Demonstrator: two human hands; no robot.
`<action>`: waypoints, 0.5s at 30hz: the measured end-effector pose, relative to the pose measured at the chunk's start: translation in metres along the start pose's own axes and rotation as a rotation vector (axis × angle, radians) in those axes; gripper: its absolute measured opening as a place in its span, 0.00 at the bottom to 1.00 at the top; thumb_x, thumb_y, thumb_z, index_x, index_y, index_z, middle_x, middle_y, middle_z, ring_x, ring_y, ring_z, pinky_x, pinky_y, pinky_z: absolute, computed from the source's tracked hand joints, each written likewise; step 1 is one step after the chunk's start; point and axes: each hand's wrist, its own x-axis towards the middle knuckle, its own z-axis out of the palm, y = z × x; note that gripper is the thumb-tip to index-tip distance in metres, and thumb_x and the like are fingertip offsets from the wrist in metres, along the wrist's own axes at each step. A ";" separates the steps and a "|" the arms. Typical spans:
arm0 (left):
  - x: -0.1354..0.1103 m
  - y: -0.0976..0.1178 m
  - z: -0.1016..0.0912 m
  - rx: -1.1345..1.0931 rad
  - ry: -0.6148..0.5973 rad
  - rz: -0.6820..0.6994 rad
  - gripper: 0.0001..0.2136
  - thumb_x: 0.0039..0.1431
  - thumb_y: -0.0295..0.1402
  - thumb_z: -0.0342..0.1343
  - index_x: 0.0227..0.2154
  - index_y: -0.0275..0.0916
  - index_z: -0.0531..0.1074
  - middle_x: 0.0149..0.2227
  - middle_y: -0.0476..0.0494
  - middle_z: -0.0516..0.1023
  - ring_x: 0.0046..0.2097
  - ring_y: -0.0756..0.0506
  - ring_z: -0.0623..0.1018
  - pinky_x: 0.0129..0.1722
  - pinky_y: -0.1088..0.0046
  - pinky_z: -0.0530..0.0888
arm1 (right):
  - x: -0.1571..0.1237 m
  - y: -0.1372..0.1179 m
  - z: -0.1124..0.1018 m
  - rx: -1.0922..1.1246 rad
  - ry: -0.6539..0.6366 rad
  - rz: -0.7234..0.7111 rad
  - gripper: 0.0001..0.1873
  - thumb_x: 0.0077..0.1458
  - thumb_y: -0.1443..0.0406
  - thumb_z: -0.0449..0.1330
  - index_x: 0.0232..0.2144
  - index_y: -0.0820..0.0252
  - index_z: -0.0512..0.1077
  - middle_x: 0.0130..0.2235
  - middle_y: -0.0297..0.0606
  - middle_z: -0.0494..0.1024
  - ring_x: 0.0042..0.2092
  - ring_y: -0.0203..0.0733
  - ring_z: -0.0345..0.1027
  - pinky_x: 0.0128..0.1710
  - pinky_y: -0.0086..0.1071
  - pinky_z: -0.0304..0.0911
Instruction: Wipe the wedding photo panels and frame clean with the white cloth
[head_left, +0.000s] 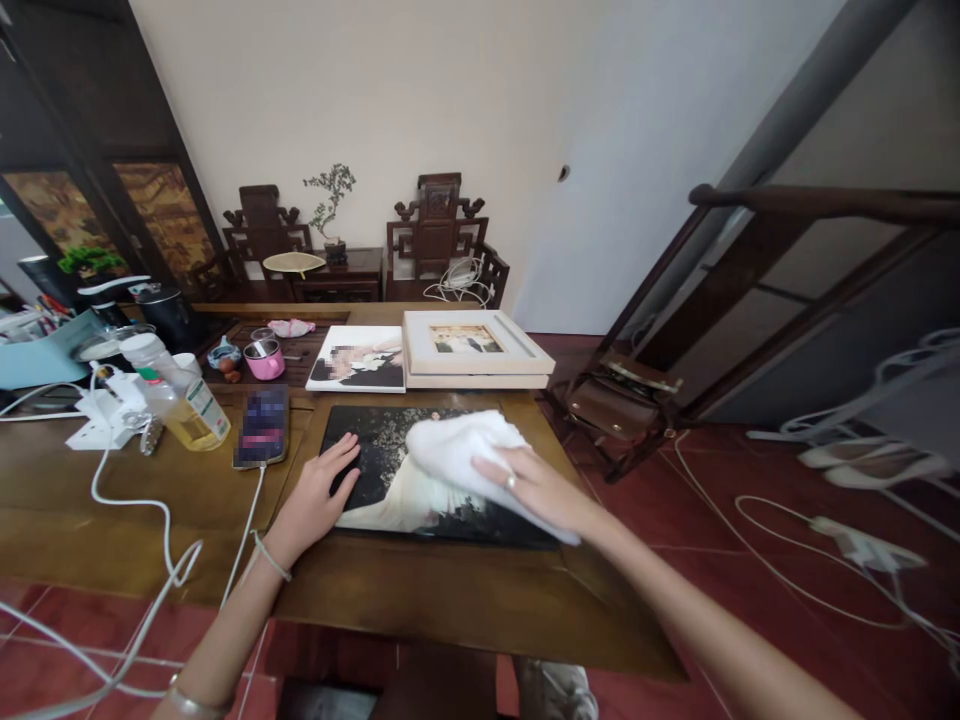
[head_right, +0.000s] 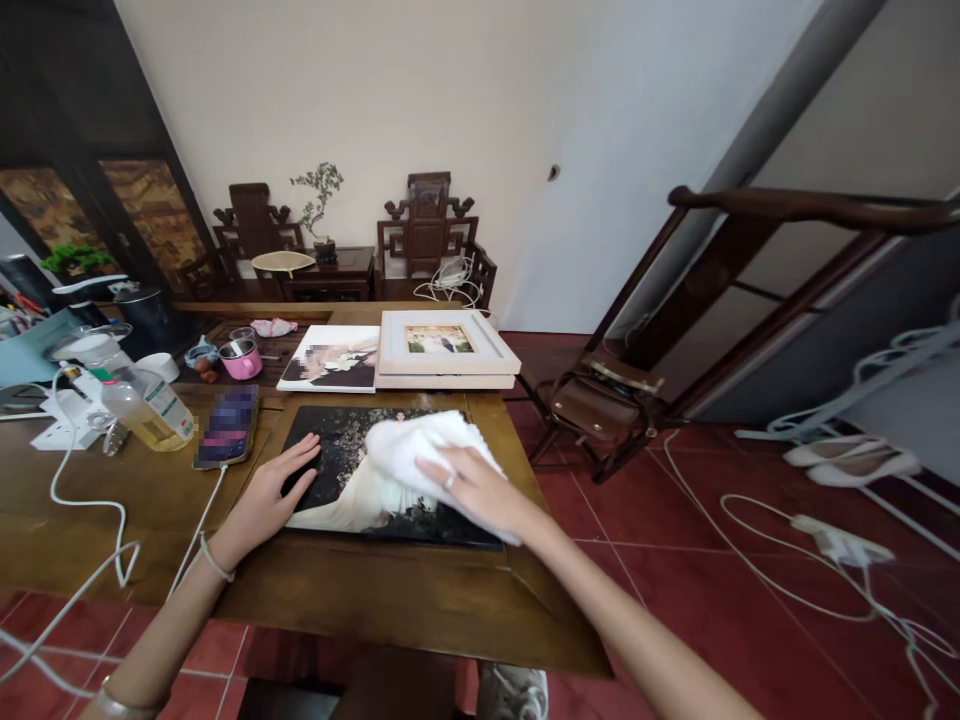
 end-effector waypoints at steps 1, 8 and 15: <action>0.000 0.000 0.000 0.000 0.000 0.000 0.16 0.63 0.33 0.46 0.51 0.35 0.69 0.58 0.37 0.67 0.61 0.42 0.64 0.59 0.58 0.63 | 0.013 0.011 -0.004 -0.003 0.047 0.011 0.27 0.60 0.48 0.43 0.28 0.60 0.72 0.37 0.40 0.79 0.41 0.50 0.70 0.47 0.43 0.62; 0.000 0.001 -0.001 -0.017 0.014 -0.004 0.16 0.63 0.33 0.47 0.52 0.36 0.69 0.58 0.38 0.67 0.61 0.42 0.64 0.59 0.57 0.63 | 0.035 0.034 0.002 -0.080 0.203 0.070 0.23 0.60 0.52 0.44 0.40 0.60 0.72 0.48 0.46 0.75 0.57 0.57 0.59 0.57 0.50 0.51; 0.001 0.002 0.001 -0.035 0.029 -0.008 0.16 0.63 0.34 0.47 0.51 0.38 0.69 0.57 0.38 0.68 0.60 0.41 0.65 0.59 0.55 0.63 | -0.061 -0.030 0.030 -0.207 -0.053 -0.219 0.16 0.59 0.59 0.48 0.31 0.58 0.74 0.58 0.44 0.66 0.63 0.55 0.47 0.58 0.51 0.52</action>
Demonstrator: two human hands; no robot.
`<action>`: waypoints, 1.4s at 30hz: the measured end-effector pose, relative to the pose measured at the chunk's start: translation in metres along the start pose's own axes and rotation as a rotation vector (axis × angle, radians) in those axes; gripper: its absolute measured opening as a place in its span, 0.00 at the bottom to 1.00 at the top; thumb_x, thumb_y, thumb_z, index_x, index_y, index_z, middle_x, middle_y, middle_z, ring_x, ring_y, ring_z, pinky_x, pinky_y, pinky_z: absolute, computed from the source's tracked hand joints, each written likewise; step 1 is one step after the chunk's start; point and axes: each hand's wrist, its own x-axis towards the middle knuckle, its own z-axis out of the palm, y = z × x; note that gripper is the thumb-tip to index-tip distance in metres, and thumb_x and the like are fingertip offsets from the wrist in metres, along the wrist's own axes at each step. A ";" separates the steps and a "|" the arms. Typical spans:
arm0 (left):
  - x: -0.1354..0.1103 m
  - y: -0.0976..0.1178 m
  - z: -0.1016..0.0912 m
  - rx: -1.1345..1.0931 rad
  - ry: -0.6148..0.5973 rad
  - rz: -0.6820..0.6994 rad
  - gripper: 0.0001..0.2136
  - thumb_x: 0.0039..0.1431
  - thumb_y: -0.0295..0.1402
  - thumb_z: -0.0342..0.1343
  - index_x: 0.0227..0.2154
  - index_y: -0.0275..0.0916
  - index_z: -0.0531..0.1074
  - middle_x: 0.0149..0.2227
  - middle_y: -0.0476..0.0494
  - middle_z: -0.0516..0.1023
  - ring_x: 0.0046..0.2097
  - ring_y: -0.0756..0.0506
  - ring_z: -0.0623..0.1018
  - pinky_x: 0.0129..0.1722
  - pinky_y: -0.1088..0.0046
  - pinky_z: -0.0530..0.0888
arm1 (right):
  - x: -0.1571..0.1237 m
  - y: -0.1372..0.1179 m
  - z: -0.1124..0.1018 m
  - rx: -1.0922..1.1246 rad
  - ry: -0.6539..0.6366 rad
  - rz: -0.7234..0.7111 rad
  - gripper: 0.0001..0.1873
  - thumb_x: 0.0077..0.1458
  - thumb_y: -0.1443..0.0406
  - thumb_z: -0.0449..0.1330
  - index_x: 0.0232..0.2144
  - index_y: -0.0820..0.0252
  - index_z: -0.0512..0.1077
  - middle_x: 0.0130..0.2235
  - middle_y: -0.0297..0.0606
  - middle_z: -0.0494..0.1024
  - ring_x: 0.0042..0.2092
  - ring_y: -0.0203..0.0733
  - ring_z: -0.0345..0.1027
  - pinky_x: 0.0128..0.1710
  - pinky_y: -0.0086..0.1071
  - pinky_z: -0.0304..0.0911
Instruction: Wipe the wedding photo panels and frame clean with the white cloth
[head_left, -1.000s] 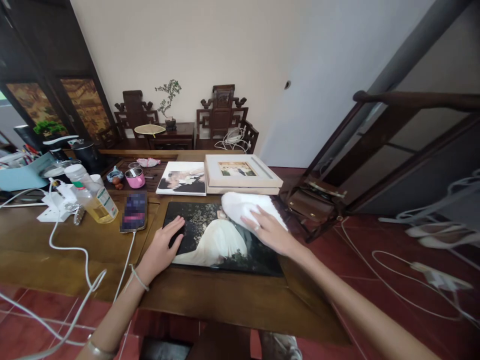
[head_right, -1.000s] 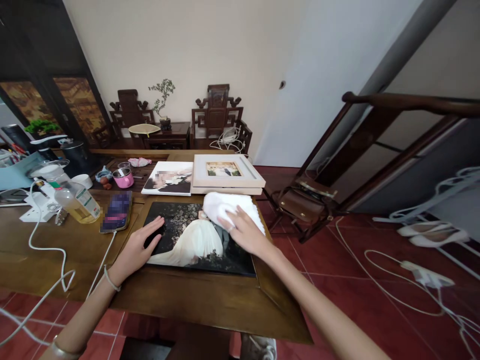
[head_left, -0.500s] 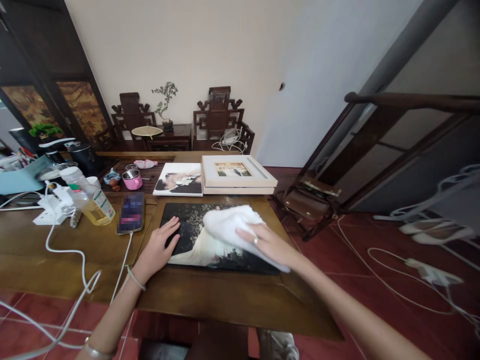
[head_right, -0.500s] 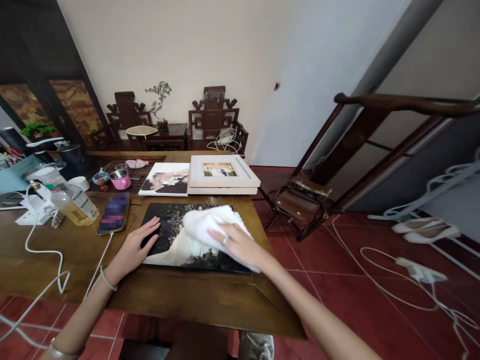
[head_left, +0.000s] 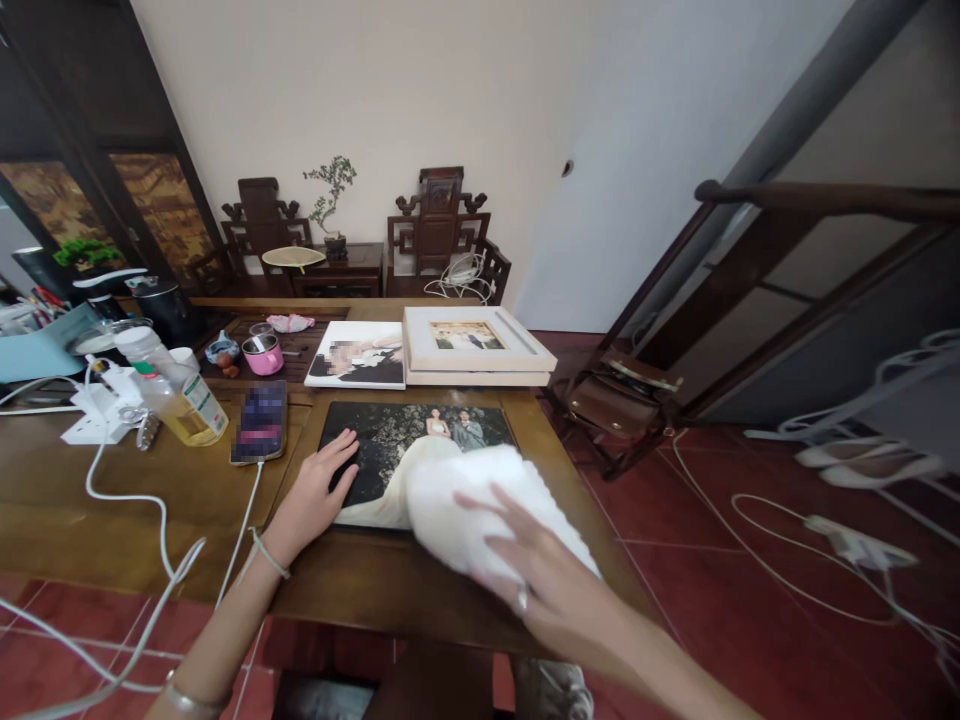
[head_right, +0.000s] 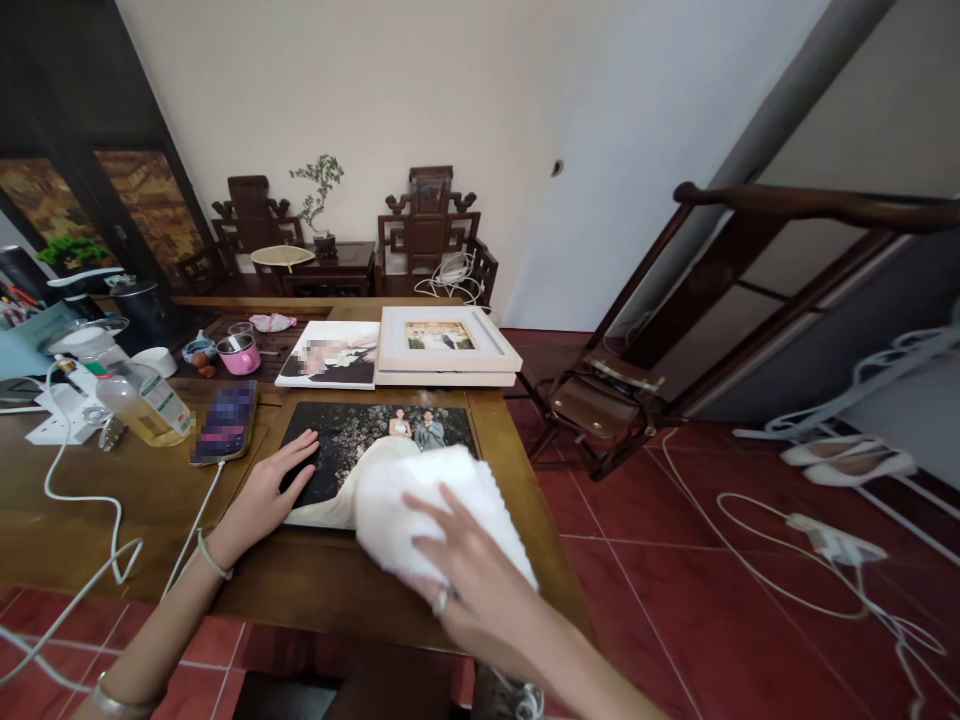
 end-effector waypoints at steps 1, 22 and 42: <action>0.000 0.000 0.000 0.002 -0.003 -0.001 0.16 0.63 0.34 0.47 0.51 0.38 0.69 0.57 0.38 0.68 0.60 0.41 0.65 0.59 0.55 0.63 | -0.006 -0.008 -0.003 0.054 -0.054 -0.044 0.16 0.59 0.58 0.49 0.31 0.57 0.74 0.57 0.44 0.68 0.63 0.54 0.49 0.58 0.49 0.53; 0.000 0.000 -0.001 0.033 -0.016 0.022 0.16 0.63 0.33 0.46 0.52 0.37 0.69 0.57 0.37 0.67 0.60 0.42 0.65 0.59 0.56 0.64 | 0.047 0.032 0.005 -0.272 0.020 0.014 0.15 0.53 0.71 0.51 0.40 0.63 0.74 0.61 0.51 0.59 0.65 0.60 0.38 0.59 0.64 0.34; 0.000 -0.003 0.000 0.045 -0.020 0.034 0.17 0.63 0.32 0.46 0.52 0.35 0.68 0.58 0.36 0.67 0.61 0.42 0.64 0.59 0.57 0.63 | 0.084 0.055 -0.005 -0.348 -0.018 0.042 0.16 0.56 0.70 0.51 0.44 0.62 0.73 0.63 0.44 0.55 0.66 0.58 0.36 0.58 0.64 0.38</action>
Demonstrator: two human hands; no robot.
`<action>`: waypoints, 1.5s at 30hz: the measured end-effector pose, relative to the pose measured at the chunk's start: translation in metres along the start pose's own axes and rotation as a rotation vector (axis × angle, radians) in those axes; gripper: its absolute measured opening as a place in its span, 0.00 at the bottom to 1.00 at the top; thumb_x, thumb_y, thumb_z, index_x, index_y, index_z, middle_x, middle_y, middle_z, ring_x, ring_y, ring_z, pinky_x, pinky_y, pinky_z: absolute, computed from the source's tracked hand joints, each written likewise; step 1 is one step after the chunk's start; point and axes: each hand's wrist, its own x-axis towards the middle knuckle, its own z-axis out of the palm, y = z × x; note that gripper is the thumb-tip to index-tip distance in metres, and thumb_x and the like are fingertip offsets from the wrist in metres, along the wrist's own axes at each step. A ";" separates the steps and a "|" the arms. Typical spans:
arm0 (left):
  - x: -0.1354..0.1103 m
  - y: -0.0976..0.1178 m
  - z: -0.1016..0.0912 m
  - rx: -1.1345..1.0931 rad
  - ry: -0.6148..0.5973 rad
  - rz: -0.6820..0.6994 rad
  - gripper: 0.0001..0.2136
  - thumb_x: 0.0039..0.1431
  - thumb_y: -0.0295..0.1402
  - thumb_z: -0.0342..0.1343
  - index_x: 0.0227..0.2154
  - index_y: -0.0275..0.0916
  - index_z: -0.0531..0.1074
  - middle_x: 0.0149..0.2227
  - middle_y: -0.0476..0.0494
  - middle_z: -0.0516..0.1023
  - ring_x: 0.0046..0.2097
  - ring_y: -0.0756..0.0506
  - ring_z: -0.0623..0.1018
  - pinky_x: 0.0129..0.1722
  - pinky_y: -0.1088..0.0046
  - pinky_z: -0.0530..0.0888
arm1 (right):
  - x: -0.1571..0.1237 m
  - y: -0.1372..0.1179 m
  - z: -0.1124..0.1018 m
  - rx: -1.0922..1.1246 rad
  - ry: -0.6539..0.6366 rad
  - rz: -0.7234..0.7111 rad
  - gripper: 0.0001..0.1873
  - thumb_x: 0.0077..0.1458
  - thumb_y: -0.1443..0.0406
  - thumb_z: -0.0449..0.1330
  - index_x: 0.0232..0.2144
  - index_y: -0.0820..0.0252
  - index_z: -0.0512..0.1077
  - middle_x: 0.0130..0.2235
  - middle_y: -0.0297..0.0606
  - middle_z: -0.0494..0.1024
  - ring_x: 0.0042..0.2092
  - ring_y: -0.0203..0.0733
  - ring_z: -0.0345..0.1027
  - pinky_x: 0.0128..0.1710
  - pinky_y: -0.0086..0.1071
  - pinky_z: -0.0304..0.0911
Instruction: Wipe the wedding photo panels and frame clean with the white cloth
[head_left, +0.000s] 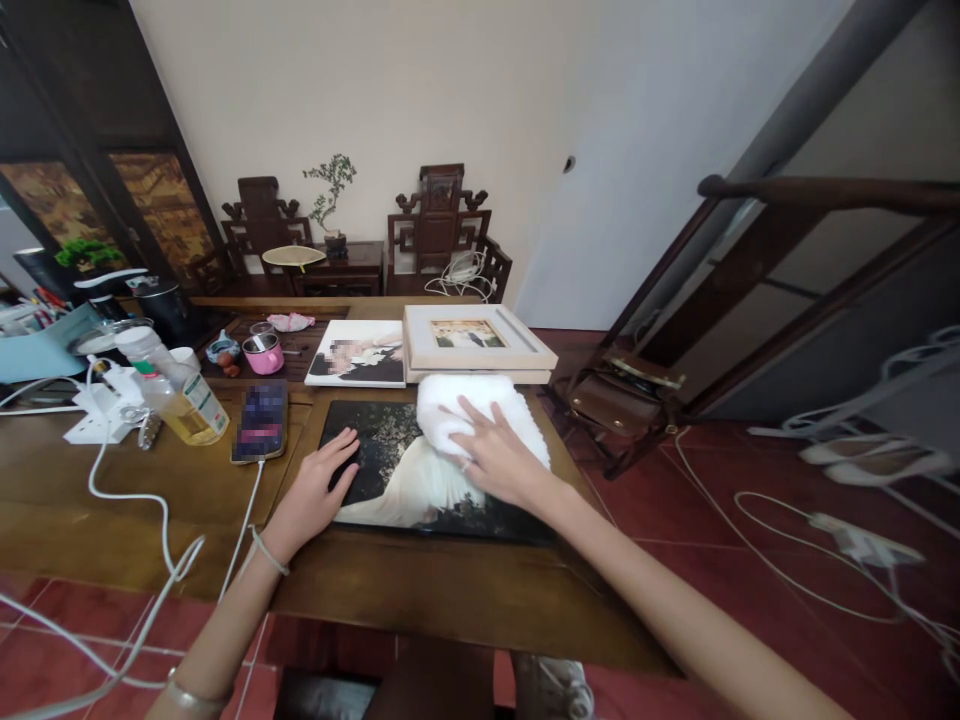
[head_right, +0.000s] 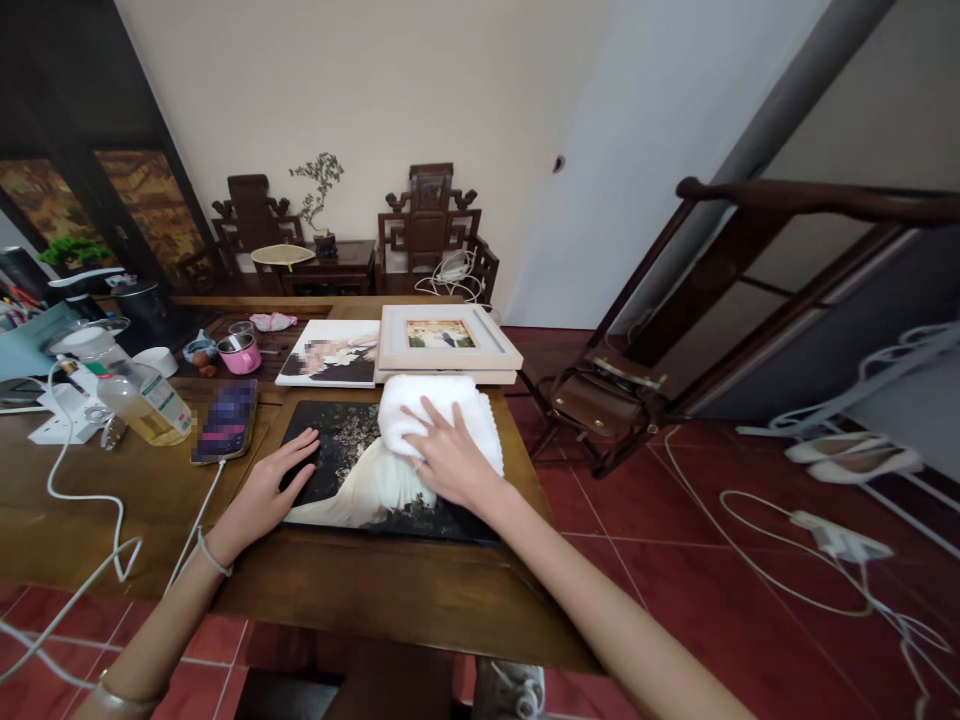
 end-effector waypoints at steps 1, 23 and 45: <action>0.000 0.000 0.000 -0.001 0.002 0.000 0.16 0.63 0.32 0.46 0.52 0.35 0.68 0.58 0.36 0.67 0.61 0.42 0.64 0.59 0.57 0.64 | -0.010 -0.010 0.000 0.001 -0.014 -0.007 0.17 0.54 0.71 0.52 0.44 0.62 0.73 0.64 0.44 0.54 0.66 0.59 0.35 0.59 0.64 0.37; -0.001 0.000 0.001 0.013 0.007 0.007 0.16 0.64 0.32 0.46 0.52 0.34 0.67 0.57 0.36 0.67 0.60 0.43 0.65 0.59 0.58 0.63 | 0.007 -0.027 0.001 0.057 -0.023 -0.009 0.18 0.58 0.66 0.51 0.49 0.61 0.71 0.63 0.48 0.57 0.65 0.60 0.36 0.58 0.65 0.35; 0.001 0.002 -0.001 -0.008 0.006 0.002 0.16 0.63 0.32 0.45 0.52 0.36 0.68 0.57 0.37 0.68 0.60 0.42 0.65 0.59 0.56 0.64 | 0.036 -0.047 0.005 0.084 -0.002 0.020 0.19 0.60 0.63 0.48 0.49 0.61 0.70 0.63 0.46 0.57 0.65 0.59 0.36 0.58 0.64 0.33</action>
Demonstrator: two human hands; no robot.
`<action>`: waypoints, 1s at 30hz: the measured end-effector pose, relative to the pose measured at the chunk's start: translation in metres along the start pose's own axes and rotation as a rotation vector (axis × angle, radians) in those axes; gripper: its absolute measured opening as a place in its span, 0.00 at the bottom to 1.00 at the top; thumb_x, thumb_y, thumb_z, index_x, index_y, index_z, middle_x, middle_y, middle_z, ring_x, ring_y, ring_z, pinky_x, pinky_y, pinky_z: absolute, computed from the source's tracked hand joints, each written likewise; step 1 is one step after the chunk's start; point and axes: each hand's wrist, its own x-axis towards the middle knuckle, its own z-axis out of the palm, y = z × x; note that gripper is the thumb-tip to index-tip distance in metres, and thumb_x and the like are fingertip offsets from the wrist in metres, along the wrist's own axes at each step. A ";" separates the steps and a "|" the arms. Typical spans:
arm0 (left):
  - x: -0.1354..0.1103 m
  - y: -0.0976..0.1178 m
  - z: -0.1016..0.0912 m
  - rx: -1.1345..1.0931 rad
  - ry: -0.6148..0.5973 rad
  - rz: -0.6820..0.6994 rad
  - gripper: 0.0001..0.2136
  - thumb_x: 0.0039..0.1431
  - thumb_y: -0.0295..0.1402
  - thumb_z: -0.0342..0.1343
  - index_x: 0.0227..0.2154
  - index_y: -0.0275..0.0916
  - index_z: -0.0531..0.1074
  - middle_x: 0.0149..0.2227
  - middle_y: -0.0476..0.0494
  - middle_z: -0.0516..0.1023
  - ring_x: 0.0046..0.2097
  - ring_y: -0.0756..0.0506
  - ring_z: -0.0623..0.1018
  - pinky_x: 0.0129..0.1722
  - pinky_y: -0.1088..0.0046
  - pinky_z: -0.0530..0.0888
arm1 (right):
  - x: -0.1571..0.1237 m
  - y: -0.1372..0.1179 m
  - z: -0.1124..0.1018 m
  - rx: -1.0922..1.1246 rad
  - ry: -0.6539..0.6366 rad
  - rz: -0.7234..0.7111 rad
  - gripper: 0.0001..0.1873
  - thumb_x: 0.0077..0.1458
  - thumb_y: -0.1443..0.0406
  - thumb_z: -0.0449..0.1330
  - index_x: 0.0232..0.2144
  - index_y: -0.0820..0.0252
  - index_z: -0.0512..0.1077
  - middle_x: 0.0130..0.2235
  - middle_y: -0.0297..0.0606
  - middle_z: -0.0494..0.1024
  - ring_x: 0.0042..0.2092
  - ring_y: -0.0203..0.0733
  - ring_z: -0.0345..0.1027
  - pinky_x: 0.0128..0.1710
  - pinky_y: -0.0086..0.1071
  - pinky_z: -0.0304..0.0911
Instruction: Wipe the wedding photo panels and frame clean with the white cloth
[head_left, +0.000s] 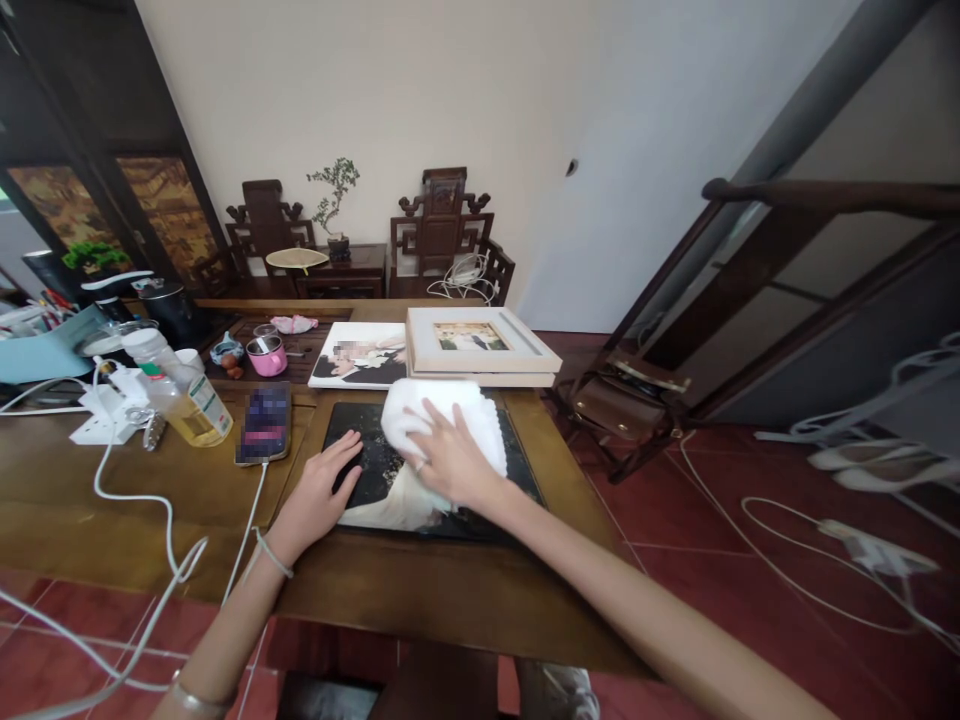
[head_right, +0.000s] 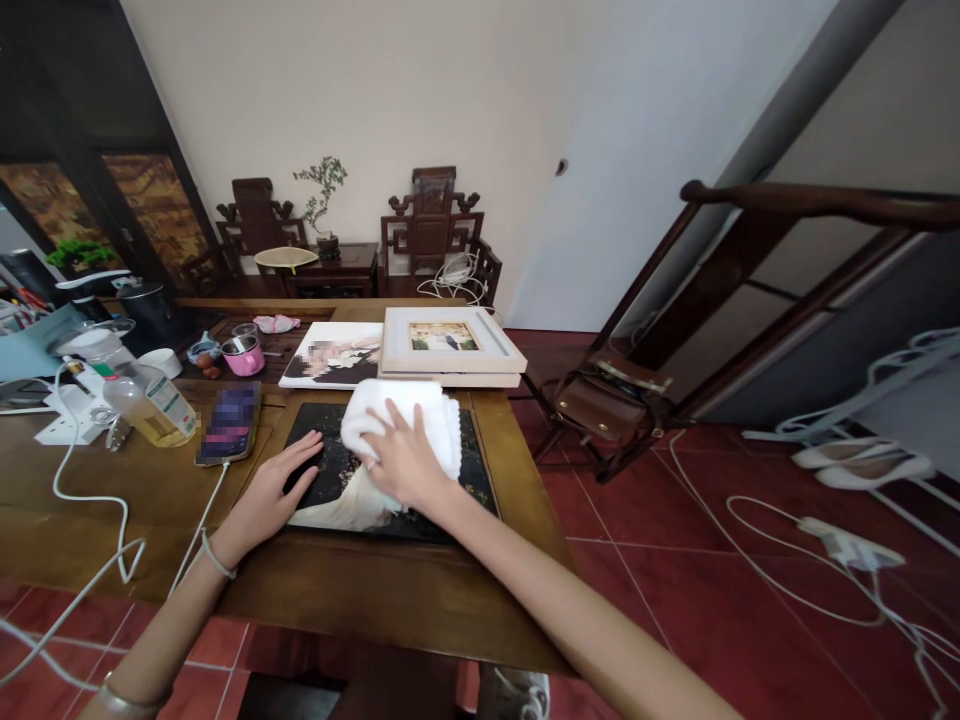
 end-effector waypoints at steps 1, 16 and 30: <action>0.000 0.000 0.000 -0.002 -0.004 -0.004 0.16 0.63 0.32 0.45 0.52 0.37 0.67 0.57 0.37 0.67 0.60 0.42 0.65 0.59 0.56 0.64 | -0.011 -0.011 0.001 0.011 -0.021 -0.032 0.18 0.58 0.64 0.50 0.49 0.60 0.70 0.63 0.46 0.56 0.66 0.59 0.35 0.59 0.64 0.31; -0.001 -0.001 0.001 0.005 -0.016 -0.011 0.16 0.64 0.32 0.45 0.52 0.36 0.67 0.58 0.37 0.66 0.61 0.43 0.64 0.59 0.57 0.63 | -0.010 0.013 -0.007 0.058 0.022 -0.044 0.20 0.62 0.61 0.45 0.47 0.65 0.71 0.56 0.52 0.68 0.64 0.54 0.45 0.60 0.58 0.38; 0.001 0.015 -0.016 -0.323 0.147 -0.194 0.22 0.68 0.38 0.35 0.58 0.36 0.60 0.61 0.41 0.63 0.62 0.44 0.62 0.62 0.61 0.57 | -0.059 -0.050 -0.011 0.215 -0.197 -0.561 0.17 0.50 0.63 0.57 0.44 0.54 0.72 0.62 0.36 0.59 0.66 0.51 0.35 0.62 0.56 0.27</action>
